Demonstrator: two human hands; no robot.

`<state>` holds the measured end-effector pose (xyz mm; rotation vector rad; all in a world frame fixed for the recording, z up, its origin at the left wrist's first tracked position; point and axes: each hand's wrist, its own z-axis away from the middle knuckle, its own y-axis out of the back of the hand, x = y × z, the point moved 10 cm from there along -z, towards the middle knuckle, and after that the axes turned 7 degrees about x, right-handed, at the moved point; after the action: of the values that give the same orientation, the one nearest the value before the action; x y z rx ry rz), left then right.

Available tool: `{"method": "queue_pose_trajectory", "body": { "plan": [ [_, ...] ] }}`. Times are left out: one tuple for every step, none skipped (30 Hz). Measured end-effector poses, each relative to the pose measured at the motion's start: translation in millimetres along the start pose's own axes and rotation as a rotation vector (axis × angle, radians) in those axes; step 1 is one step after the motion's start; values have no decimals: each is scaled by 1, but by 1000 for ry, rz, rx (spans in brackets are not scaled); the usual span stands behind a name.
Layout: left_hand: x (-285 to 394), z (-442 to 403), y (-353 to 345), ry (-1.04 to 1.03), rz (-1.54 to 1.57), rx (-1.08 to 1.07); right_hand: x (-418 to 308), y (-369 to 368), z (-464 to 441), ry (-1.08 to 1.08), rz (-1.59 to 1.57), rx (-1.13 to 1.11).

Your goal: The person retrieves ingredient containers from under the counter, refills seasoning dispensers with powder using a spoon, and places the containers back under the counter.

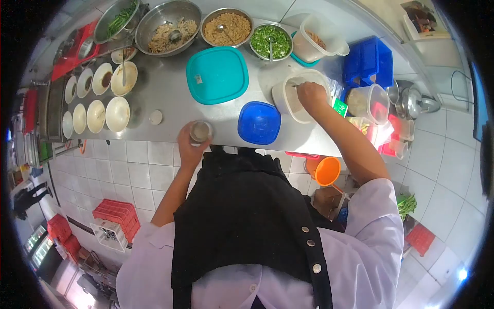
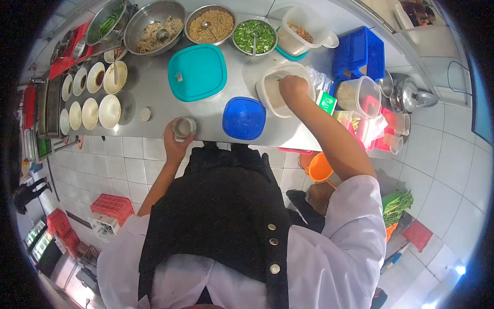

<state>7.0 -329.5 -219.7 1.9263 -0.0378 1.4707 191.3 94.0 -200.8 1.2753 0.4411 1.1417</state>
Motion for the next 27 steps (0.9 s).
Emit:
{"method": "queue_pose_trajectory", "body": {
  "plan": [
    [24,1,-11,-53,55,-88,0,-4,-1,10,18,-46],
    [49,5,-22,-104,110,-171,1,-8,-2,25,37,-91],
    [74,11,-34,-154,162,-255,1,-5,-1,48,35,-97],
    [96,13,-47,-136,217,-314,3,0,1,68,30,-99],
    [117,16,-65,-122,273,-374,5,3,1,85,24,-99],
    [134,18,-85,-142,303,-435,5,3,0,105,0,-67],
    [150,17,-107,-162,334,-500,6,2,0,122,-26,-37],
    [164,18,-128,-183,365,-566,8,1,1,138,-51,-9],
    [172,19,-148,-181,359,-611,9,-3,0,133,-35,-57],
    [178,21,-168,-180,352,-657,6,-4,-2,127,-18,-104],
    [183,23,-184,-177,344,-705,3,-5,-2,121,-3,-153],
    [188,25,-195,-181,324,-724,0,-5,-1,147,-12,-135],
    [193,26,-204,-185,303,-744,-3,-4,0,173,-22,-116],
    [197,26,-210,-192,281,-761,-6,-2,-1,198,-31,-93],
    [198,25,-212,-191,286,-745,-8,-2,-3,215,-43,-105],
    [198,27,-213,-187,293,-730,-11,-3,-3,231,-54,-119],
    [199,28,-213,-184,300,-714,-13,-3,-2,249,-64,-132],
    [199,29,-212,-196,301,-708,-16,-8,-2,256,-97,-147],
    [198,29,-210,-209,303,-702,-20,-12,-1,262,-130,-162],
    [198,27,-209,-227,304,-697,-23,-15,-2,265,-162,-173],
    [200,24,-207,-223,305,-702,-22,-14,-3,250,-179,-178],
    [202,21,-204,-219,307,-711,-22,-13,-4,233,-199,-185],
    [204,19,-202,-215,310,-722,-21,-13,-2,213,-217,-195],
    [203,18,-202,-211,298,-743,-22,-6,0,226,-199,-198],
    [201,17,-201,-206,286,-766,-23,1,4,240,-182,-204],
    [200,16,-200,-201,274,-789,-23,7,9,252,-166,-210],
    [201,15,-198,-210,251,-810,-23,13,14,257,-154,-208]
  ]
}}
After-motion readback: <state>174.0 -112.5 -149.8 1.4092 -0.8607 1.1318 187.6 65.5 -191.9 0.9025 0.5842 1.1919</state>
